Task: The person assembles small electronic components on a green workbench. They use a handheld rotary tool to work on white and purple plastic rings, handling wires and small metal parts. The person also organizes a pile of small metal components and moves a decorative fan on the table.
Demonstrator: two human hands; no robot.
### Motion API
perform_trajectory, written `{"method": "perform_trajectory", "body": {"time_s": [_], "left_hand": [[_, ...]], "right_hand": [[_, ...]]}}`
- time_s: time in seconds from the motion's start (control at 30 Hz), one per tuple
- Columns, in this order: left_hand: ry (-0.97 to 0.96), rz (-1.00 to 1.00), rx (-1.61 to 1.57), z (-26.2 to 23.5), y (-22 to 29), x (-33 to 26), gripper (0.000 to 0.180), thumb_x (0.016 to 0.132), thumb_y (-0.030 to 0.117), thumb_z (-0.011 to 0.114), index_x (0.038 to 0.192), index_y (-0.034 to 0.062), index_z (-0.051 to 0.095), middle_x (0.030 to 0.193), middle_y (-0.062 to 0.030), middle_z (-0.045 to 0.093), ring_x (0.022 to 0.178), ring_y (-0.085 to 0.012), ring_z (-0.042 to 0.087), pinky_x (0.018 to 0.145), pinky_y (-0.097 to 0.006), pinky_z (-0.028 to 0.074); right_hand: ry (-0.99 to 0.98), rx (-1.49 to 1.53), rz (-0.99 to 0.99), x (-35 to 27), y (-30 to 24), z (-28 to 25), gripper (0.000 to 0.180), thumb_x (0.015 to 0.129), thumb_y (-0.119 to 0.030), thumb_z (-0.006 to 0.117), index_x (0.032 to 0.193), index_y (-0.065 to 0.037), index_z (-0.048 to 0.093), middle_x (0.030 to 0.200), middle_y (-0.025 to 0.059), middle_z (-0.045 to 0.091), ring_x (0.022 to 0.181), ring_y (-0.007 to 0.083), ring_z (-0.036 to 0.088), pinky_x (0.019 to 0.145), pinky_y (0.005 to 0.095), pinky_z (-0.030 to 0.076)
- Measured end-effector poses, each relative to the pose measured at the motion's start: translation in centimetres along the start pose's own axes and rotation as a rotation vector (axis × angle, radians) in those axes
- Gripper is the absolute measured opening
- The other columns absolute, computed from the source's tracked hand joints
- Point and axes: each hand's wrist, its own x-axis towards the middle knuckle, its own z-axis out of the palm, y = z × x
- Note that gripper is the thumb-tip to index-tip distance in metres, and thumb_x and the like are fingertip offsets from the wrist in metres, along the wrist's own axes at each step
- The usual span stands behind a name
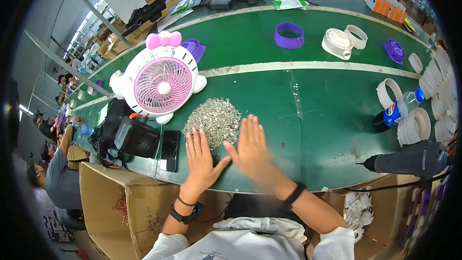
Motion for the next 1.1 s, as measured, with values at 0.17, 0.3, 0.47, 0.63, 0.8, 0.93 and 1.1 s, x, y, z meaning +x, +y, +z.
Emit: {"method": "perform_trajectory", "body": {"time_s": [0.17, 0.3, 0.47, 0.63, 0.8, 0.93, 1.1], "left_hand": [[0.066, 0.065, 0.120, 2.7, -2.0, 0.6, 0.122, 0.087, 0.057, 0.077, 0.165, -0.0067, 0.009, 0.171, -0.0362, 0.005, 0.159, -0.0555, 0.000, 0.123, -0.069, 0.003], [0.210, 0.032, 0.132, 2.1, -3.0, 2.8, 0.124, 0.084, 0.063, 0.078, 0.167, -0.0025, 0.012, 0.172, -0.0329, 0.006, 0.159, -0.0552, 0.001, 0.123, -0.070, 0.007], [0.189, -0.051, 0.046, 2.0, -3.9, 3.9, 0.130, 0.079, 0.065, 0.082, 0.167, -0.0012, 0.012, 0.173, -0.0300, 0.008, 0.159, -0.0538, 0.003, 0.122, -0.071, 0.009], [0.233, 0.003, -0.017, 0.6, -1.7, 2.6, 0.135, 0.074, 0.064, 0.086, 0.166, -0.0031, 0.014, 0.171, -0.0315, 0.011, 0.158, -0.0561, 0.006, 0.121, -0.072, 0.009], [0.149, 0.103, 0.010, 2.6, 0.7, 2.3, 0.123, 0.081, 0.059, 0.082, 0.166, -0.0006, 0.017, 0.171, -0.0325, 0.010, 0.157, -0.0565, 0.007, 0.122, -0.071, 0.010], [0.249, 0.057, 0.120, 3.4, -1.1, 4.9, 0.108, 0.090, 0.055, 0.075, 0.166, 0.0007, 0.020, 0.171, -0.0324, 0.012, 0.158, -0.0554, 0.008, 0.122, -0.071, 0.009], [0.207, -0.019, 0.053, 1.3, -1.5, 3.0, 0.121, 0.085, 0.059, 0.079, 0.162, -0.0104, 0.017, 0.171, -0.0332, 0.011, 0.157, -0.0563, 0.007, 0.121, -0.073, 0.008]], "right_hand": [[-0.023, 0.342, -0.050, 4.6, -3.3, 0.8, 0.085, 0.109, -0.048, 0.047, 0.159, 0.015, 0.021, 0.167, 0.0395, 0.019, 0.159, 0.0521, 0.013, 0.129, 0.0576, 0.013], [0.059, 0.223, -0.024, 6.6, -0.2, -2.7, 0.085, 0.109, -0.050, 0.048, 0.160, 0.012, 0.023, 0.167, 0.0382, 0.019, 0.158, 0.0516, 0.014, 0.129, 0.0546, 0.015], [-0.043, 0.249, -0.054, 9.2, 1.4, -0.6, 0.084, 0.109, -0.050, 0.048, 0.160, 0.012, 0.023, 0.167, 0.0366, 0.020, 0.159, 0.0482, 0.016, 0.130, 0.0503, 0.017], [-0.003, 0.431, -0.161, 11.3, -2.0, 2.5, 0.078, 0.109, -0.048, 0.049, 0.157, 0.011, 0.031, 0.164, 0.0351, 0.031, 0.157, 0.0465, 0.025, 0.129, 0.0503, 0.022], [0.014, 0.344, -0.173, 11.9, 0.5, -1.2, 0.074, 0.109, -0.045, 0.049, 0.158, 0.008, 0.032, 0.165, 0.0320, 0.032, 0.157, 0.0446, 0.026, 0.129, 0.0502, 0.023], [-0.136, 0.096, -0.183, 11.8, 3.4, -0.4, 0.082, 0.108, -0.048, 0.049, 0.159, 0.011, 0.026, 0.166, 0.0350, 0.025, 0.158, 0.0462, 0.021, 0.129, 0.0505, 0.021], [-0.213, 0.134, -0.267, 11.3, -0.5, 2.2, 0.089, 0.107, -0.051, 0.049, 0.158, 0.016, 0.023, 0.166, 0.0386, 0.023, 0.158, 0.0491, 0.018, 0.129, 0.0514, 0.019]]}}
